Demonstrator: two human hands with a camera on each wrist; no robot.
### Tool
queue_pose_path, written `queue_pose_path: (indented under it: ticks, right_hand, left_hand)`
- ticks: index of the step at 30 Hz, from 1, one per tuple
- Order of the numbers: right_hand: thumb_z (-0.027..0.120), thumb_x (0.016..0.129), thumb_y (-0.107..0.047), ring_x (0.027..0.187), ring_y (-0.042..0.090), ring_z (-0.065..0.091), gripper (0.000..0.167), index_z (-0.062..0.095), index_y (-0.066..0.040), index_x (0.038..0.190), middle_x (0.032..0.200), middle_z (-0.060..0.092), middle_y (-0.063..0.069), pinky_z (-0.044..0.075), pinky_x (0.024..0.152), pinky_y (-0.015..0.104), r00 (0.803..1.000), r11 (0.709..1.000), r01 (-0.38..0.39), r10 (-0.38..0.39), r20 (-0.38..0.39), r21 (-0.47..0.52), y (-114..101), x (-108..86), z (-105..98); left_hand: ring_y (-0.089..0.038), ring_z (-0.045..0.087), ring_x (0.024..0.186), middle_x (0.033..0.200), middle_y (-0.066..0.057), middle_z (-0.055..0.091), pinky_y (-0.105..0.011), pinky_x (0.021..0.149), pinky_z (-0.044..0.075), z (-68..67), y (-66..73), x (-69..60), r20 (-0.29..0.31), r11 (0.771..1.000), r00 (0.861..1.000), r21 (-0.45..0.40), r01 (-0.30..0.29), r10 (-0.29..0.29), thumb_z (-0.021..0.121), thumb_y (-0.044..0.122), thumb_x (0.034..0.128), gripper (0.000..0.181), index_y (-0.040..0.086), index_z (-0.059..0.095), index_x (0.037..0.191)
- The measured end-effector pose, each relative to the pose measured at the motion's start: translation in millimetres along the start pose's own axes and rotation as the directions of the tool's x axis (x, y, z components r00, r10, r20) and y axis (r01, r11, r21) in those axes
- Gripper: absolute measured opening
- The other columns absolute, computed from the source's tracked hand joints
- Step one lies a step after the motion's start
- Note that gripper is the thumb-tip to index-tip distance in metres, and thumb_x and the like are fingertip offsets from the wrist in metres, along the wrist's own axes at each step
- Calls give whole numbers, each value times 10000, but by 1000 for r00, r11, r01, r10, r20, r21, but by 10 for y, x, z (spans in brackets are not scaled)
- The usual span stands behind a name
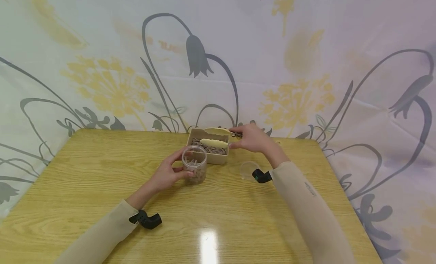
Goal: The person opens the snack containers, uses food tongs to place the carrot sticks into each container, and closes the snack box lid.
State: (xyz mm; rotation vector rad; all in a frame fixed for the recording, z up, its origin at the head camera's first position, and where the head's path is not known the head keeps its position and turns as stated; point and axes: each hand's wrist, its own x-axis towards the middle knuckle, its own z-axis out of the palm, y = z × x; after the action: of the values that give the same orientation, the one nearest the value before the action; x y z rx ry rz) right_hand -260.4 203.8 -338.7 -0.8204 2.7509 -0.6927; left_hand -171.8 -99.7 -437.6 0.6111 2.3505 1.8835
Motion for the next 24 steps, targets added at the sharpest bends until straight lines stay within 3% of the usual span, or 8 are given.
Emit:
queue_pose_path:
  ticks: [5, 9, 12, 15, 18, 19, 24]
  right_hand:
    - [812, 840, -339, 417, 105, 172, 733, 521, -40, 1442, 448, 274, -76, 339, 494, 304, 998, 1000, -21, 21, 55, -11, 24, 71, 63]
    - [810, 831, -384, 418, 104, 175, 776, 503, -39, 1455, 449, 334, -43, 410, 563, 332, 996, 998, -32, 35, 84, -45, 50, 105, 90]
    - [809, 828, -402, 451, 110, 244, 790, 501, -32, 1455, 585, 523, 11, 441, 654, 367, 995, 996, -34, 41, 89, -80, 56, 140, 87]
    - [807, 825, -419, 492, 116, 282, 799, 503, -26, 1451, 738, 602, 74, 436, 716, 387, 992, 992, -43, 56, 109, -120, 46, 174, 77]
    - [802, 831, -422, 484, 109, 259, 798, 500, -20, 1451, 682, 580, 61, 433, 669, 368, 986, 988, -47, 70, 148, -150, 22, 210, 66]
    - [799, 836, -421, 477, 110, 223, 794, 497, -24, 1454, 604, 509, 42, 414, 628, 356, 983, 986, -51, 78, 164, -162, 9, 222, 60]
    - [799, 837, -416, 512, 111, 192, 761, 530, -11, 1422, 586, 444, -19, 312, 545, 304, 979, 969, -5, 55, 195, -248, -87, 302, 27]
  left_hand:
    - [-405, 488, 1258, 1455, -184, 462, -461, 968, 515, -1, -5, 14, 4, 1000, 1000, -16, 5, -5, 826, -5, 791, 848, 97, 411, 1523]
    - [-377, 474, 1298, 1500, -146, 432, -453, 964, 519, 13, -6, 22, 6, 1000, 1000, -3, -6, 6, 836, 27, 793, 850, 137, 418, 1524]
    - [-374, 458, 1316, 1499, -150, 429, -478, 964, 517, 13, -4, 20, -1, 999, 1000, 30, -26, 26, 845, 59, 794, 842, 145, 424, 1518]
    - [-383, 461, 1298, 1458, -164, 458, -505, 971, 506, 7, 15, 10, -13, 998, 1000, 66, -21, 21, 866, 92, 780, 839, 136, 438, 1501]
    - [-372, 467, 1279, 1414, -163, 488, -516, 982, 489, 6, 52, -1, -29, 997, 1000, 82, 11, -9, 892, 137, 754, 853, 127, 447, 1482]
    - [-367, 468, 1273, 1400, -164, 495, -518, 984, 485, 7, 68, -1, -34, 996, 999, 83, 20, -17, 898, 153, 747, 854, 123, 450, 1473]
    - [-340, 475, 1249, 1347, -161, 529, -513, 940, 487, 15, 119, 31, -61, 995, 997, 92, 41, -35, 901, 235, 741, 845, 107, 463, 1451]
